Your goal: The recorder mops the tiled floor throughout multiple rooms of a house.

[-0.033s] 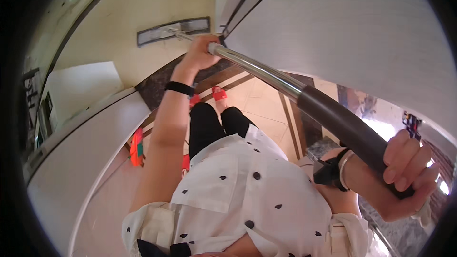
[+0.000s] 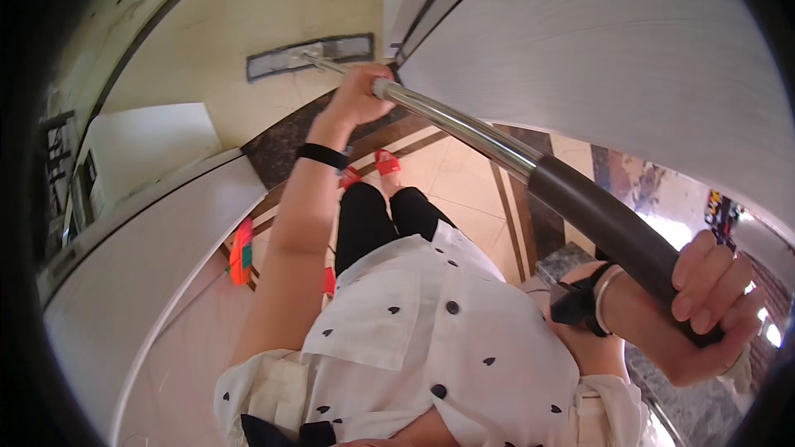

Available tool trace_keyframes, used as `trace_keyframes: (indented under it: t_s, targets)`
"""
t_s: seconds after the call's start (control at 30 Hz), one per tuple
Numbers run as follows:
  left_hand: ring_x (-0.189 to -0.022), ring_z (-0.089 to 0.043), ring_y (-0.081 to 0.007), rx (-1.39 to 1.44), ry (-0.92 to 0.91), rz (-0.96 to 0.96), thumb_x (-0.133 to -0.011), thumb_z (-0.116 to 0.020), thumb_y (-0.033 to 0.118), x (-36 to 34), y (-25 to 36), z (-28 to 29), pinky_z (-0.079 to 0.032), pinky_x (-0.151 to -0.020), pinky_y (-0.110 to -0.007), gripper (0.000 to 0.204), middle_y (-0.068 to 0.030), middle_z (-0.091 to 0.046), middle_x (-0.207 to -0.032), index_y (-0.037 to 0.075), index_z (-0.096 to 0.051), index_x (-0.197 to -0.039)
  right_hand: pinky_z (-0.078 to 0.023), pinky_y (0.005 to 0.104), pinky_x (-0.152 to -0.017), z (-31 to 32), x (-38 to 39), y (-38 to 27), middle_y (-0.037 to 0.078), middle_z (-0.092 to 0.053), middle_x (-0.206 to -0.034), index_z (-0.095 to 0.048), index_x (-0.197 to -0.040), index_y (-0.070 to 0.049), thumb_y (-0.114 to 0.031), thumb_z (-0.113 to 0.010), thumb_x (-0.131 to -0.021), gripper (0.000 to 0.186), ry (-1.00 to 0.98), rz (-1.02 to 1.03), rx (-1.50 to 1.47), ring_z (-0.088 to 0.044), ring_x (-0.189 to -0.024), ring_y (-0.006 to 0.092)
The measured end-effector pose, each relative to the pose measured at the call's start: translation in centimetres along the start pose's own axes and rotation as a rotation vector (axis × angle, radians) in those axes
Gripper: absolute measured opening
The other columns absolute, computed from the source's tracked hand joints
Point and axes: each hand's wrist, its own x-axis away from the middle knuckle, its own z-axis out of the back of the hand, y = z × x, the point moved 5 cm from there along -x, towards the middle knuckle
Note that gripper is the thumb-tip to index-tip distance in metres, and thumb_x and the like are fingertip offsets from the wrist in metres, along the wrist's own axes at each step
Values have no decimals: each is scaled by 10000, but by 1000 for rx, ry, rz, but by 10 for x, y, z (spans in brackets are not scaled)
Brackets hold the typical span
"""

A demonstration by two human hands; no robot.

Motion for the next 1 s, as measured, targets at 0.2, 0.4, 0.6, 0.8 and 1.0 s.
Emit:
trace_keyframes:
  t_s: [0.2, 0.4, 0.6, 0.8, 1.0]
  targets:
    - [-561, -566, -261, -63, 85, -29, -618, -697, 103, 64, 24, -39, -427, -516, -317, 148, -128, -565, -610, 32, -567, -625, -202, 231, -410, 39, 45, -47, -13, -253, -514, -271, -565, -157, -139, -410, -765, 245, 231, 67, 229, -228, -389, 66]
    - [-566, -560, -289, -59, 149, -8, -600, -690, 96, 135, 44, -62, -423, -514, -326, 146, -139, -557, -610, 27, -564, -622, -245, 228, -454, 64, 82, -105, -13, -285, -536, -308, -601, -136, -133, -420, -775, 207, 52, -1, 49, -274, -417, 71]
    - [-570, -529, -310, 22, 202, -39, -552, -616, 19, 200, 65, -83, -397, -509, -345, 111, -154, -528, -604, 17, -522, -610, -278, 226, -481, 73, 107, -148, -13, -311, -556, -343, -658, -121, -149, -439, -820, 190, -73, -39, 18, -306, -437, 72]
    - [-541, -534, -305, 36, 236, -49, -552, -627, 27, 246, 89, -120, -395, -488, -345, 113, -145, -534, -586, 22, -527, -604, -298, 221, -485, 89, 108, -182, -11, -323, -566, -353, -671, -121, -146, -431, -843, 190, -229, -42, -83, -327, -444, 72]
    - [-551, -552, -317, 47, 231, -29, -555, -640, 45, 266, 120, -159, -400, -477, -345, 126, -146, -543, -586, 30, -520, -591, -307, 209, -459, 128, 88, -194, -5, -369, -565, -368, -667, -113, -91, -445, -805, 160, -276, -75, -80, -348, -420, 74]
